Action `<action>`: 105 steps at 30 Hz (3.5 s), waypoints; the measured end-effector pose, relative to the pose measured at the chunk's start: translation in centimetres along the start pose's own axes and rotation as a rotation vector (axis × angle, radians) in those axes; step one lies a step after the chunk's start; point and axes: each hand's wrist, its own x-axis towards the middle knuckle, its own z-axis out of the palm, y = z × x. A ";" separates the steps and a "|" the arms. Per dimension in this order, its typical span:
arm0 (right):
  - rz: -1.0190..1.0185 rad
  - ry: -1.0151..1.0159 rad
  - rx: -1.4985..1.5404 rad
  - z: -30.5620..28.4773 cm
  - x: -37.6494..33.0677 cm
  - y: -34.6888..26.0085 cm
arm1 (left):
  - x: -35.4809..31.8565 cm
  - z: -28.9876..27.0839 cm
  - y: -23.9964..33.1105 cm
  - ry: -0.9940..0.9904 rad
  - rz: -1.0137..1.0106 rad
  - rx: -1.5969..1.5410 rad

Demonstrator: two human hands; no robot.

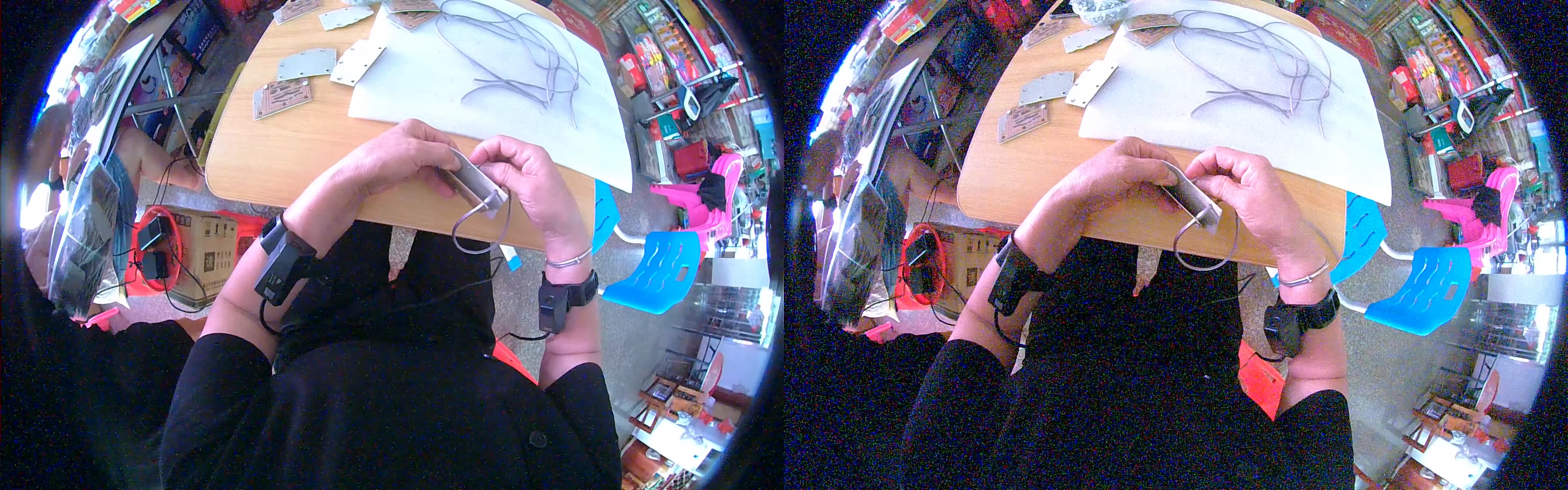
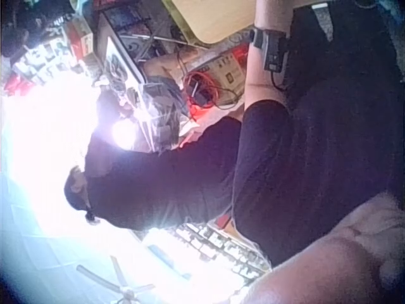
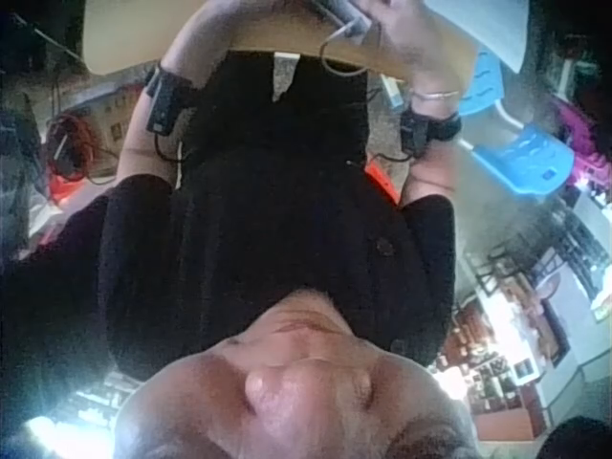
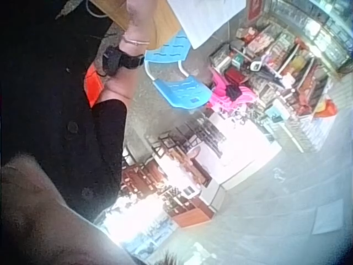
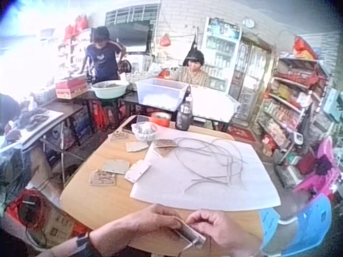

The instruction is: Threading white laces through holes in shoe component pieces.

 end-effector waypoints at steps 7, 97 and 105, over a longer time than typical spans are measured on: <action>-0.004 0.056 -0.078 0.2 0.4 0.4 | -0.2 0.1 0.4 0.005 -0.034 -0.001; 0.092 0.007 -0.224 0.0 0.6 -0.5 | 0.0 0.0 0.2 0.053 -0.007 -0.011; -0.137 0.203 -0.429 2.2 0.0 -2.4 | 0.0 0.2 0.1 0.066 0.018 -0.192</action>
